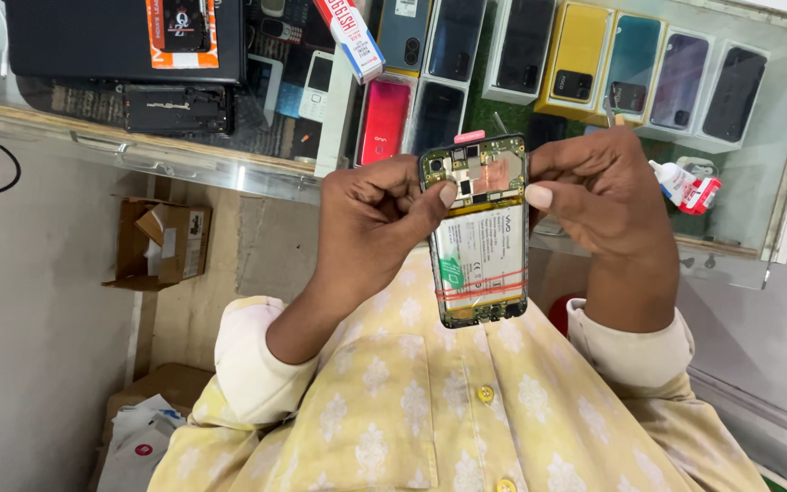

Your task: The person applies adhesive to a smartphone chassis, then installs a new battery and secures it with a rubber band. They use a screwdriver to tighten screws on the phone's internal frame and handle a green battery and a black phone case during the process.

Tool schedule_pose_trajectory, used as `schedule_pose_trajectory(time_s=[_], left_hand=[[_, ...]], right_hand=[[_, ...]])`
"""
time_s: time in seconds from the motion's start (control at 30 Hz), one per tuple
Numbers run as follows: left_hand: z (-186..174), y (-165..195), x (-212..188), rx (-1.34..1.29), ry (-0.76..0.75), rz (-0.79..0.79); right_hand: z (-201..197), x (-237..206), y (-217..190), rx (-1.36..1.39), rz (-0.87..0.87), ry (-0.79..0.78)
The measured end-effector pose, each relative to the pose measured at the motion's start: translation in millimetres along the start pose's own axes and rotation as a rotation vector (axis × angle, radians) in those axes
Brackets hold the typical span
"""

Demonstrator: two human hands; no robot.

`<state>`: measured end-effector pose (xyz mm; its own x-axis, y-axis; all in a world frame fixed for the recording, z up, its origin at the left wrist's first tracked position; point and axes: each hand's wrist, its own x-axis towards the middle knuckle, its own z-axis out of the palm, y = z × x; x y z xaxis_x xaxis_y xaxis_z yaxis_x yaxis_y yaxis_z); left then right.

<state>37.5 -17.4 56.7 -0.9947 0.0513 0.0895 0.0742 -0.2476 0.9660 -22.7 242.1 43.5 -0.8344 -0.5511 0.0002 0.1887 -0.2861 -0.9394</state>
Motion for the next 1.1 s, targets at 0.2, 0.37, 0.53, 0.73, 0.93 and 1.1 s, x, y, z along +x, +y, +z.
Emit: schedule_pose_trajectory(time_s=[0.2, 0.37, 0.53, 0.73, 0.93, 1.1], left_hand=[[1.0, 5.9, -2.6, 0.085, 0.003, 0.001], [1.9, 10.8, -4.8, 0.133, -0.01, 0.014], [3.7, 8.8, -7.5, 0.115, -0.007, 0.009], [4.1, 5.3, -8.8, 0.087, -0.025, -0.023], [3.3, 3.8, -9.2, 0.076, -0.026, -0.003], [4.8, 5.3, -9.7, 0.076, -0.026, -0.018]], right_hand=[[-4.9, 4.1, -2.3, -0.056, 0.022, -0.042], [-5.0, 0.2, 3.7, -0.065, 0.031, 0.01], [-9.0, 0.5, 6.2, -0.123, 0.04, -0.004], [-18.9, 0.5, 5.5, -0.151, 0.031, -0.094], [-24.5, 1.5, 8.1, -0.265, 0.004, -0.124], [-25.8, 0.8, 8.4, -0.188, 0.012, -0.115]])
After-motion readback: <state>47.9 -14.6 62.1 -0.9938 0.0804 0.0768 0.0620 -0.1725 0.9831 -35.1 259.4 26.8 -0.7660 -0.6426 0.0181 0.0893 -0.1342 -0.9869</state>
